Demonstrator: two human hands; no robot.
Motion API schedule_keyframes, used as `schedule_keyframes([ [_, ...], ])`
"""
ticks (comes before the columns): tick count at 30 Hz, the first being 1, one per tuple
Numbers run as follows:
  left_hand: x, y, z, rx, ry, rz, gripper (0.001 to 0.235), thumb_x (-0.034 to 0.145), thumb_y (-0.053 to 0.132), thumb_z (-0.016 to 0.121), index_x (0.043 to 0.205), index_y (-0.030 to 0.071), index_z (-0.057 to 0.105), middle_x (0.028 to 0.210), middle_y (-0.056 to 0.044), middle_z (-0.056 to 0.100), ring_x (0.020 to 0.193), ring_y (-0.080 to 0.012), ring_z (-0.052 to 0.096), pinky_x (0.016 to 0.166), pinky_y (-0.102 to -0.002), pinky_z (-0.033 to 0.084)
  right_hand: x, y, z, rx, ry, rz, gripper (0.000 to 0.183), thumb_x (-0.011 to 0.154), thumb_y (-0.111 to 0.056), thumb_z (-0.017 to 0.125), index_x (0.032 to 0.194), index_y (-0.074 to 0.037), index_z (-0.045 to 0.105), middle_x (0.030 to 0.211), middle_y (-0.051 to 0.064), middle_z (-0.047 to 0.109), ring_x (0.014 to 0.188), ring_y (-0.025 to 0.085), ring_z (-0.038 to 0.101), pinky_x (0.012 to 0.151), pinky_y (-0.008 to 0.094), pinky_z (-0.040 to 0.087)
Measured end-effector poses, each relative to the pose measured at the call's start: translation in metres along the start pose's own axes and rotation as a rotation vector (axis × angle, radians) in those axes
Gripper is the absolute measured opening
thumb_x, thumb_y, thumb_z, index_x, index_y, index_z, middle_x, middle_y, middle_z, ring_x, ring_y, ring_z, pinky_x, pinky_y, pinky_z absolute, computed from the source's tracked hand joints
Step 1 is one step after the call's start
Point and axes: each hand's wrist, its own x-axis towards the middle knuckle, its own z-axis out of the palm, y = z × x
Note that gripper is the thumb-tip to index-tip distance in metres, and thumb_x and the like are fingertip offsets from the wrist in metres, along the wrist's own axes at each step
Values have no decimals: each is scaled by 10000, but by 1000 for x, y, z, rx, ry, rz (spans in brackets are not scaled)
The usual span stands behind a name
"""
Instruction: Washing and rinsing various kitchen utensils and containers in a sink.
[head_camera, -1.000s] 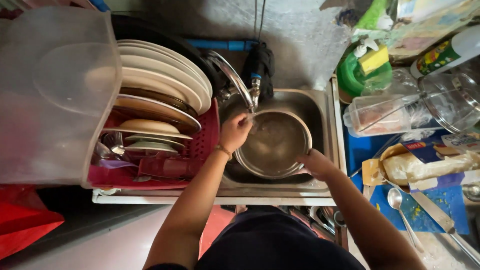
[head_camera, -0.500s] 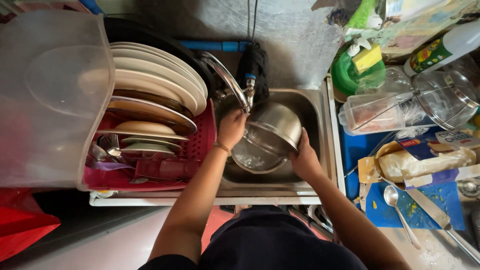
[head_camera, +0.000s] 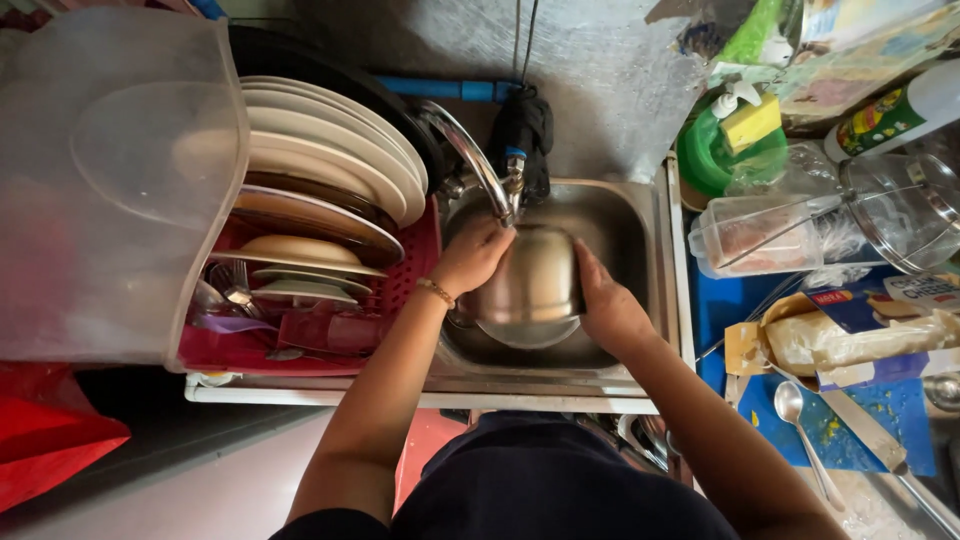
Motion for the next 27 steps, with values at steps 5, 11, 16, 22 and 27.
schedule_keyframes([
  [5,-10,106,-41,-32,-215,-282,422,980,384,569,1290,134,711,1363,-133,669,1335,-304,567,1162,-411,418,12,29,26,-147,334,-456,822,857,-69,494,1641,-64,247,1602,234,396,1272,419,587,1017,445,523],
  [11,-2,71,-34,-250,-200,-214,391,976,277,626,1292,60,704,1355,-232,655,1344,-376,550,1183,-465,394,-7,47,22,-73,427,-595,665,960,-59,453,1608,-11,314,1636,239,355,1329,406,543,1014,427,512],
  [16,5,-37,27,-688,108,-733,472,872,317,805,1245,36,738,1262,-183,715,1142,-316,698,972,-519,576,-27,62,20,494,158,-123,553,1079,-227,230,1606,-95,328,1672,143,318,1493,357,341,1250,478,257],
  [22,9,-17,43,-723,135,-712,285,1022,218,488,1142,25,660,955,-92,746,756,-185,736,725,-374,654,-45,57,21,374,507,306,756,927,-203,640,1604,-55,337,1329,395,571,1261,536,542,1052,648,413],
  [27,-3,-65,53,361,294,-12,191,1004,210,597,1092,54,661,964,-201,726,950,-393,718,815,-472,592,-41,-20,-26,1386,288,704,596,907,-11,537,1477,87,393,1493,425,356,1033,656,609,812,658,606],
])
